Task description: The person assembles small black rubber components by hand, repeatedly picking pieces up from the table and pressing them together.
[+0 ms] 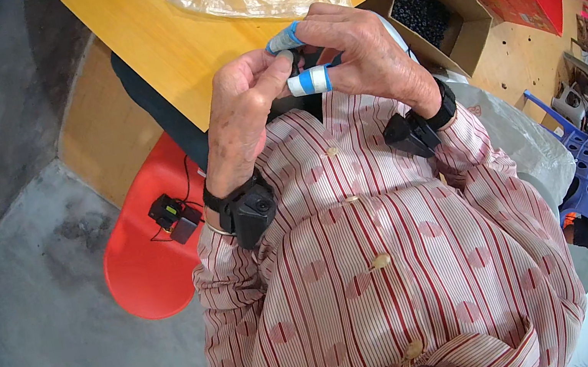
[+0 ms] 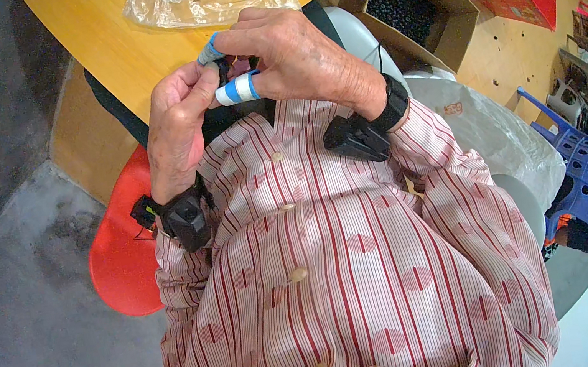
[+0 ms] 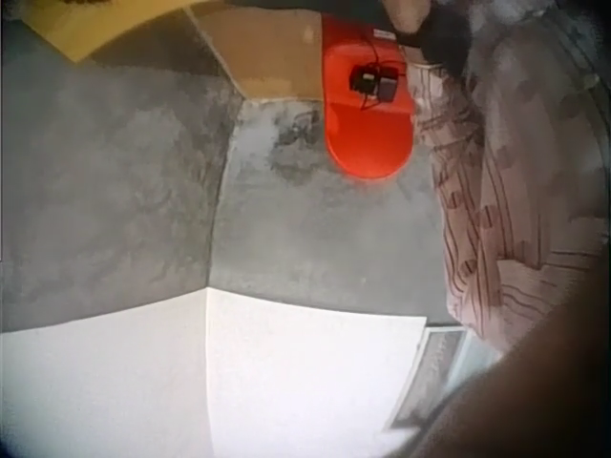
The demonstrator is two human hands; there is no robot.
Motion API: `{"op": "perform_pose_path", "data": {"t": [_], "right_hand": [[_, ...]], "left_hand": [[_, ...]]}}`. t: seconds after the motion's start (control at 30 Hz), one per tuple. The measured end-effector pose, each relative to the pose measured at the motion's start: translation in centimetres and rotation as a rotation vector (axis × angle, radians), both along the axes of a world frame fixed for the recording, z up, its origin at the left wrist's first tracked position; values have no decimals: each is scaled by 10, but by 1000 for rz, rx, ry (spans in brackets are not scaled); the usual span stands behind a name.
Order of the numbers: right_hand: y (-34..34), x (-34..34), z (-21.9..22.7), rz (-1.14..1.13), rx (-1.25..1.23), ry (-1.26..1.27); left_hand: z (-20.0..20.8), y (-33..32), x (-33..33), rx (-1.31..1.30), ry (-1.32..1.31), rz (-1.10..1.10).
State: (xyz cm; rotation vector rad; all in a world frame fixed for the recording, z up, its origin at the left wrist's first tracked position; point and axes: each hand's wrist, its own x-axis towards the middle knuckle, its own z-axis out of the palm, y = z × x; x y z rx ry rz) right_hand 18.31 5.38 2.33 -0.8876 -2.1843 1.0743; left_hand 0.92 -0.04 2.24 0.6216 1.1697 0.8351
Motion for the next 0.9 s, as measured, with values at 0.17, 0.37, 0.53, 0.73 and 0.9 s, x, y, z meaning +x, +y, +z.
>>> {"op": "perform_pose_path", "data": {"t": [0.17,0.37,0.53,0.73,0.9], "right_hand": [[1,0,-8,13,-1,17],[3,-2,-14,49,43,25],[2,-4,-15,61,85,0],[-1,0,-8,44,-7,10],[-8,-2,-10,24,-88,50]], "left_hand": [[-2,0,-2,-26,-19,-12],[-3,-1,-6,-51,-58,22],[-7,-2,-10,-34,-88,6],[2,0,-22,-43,-70,-71],[4,-11,-18,410,301,-31]]}}
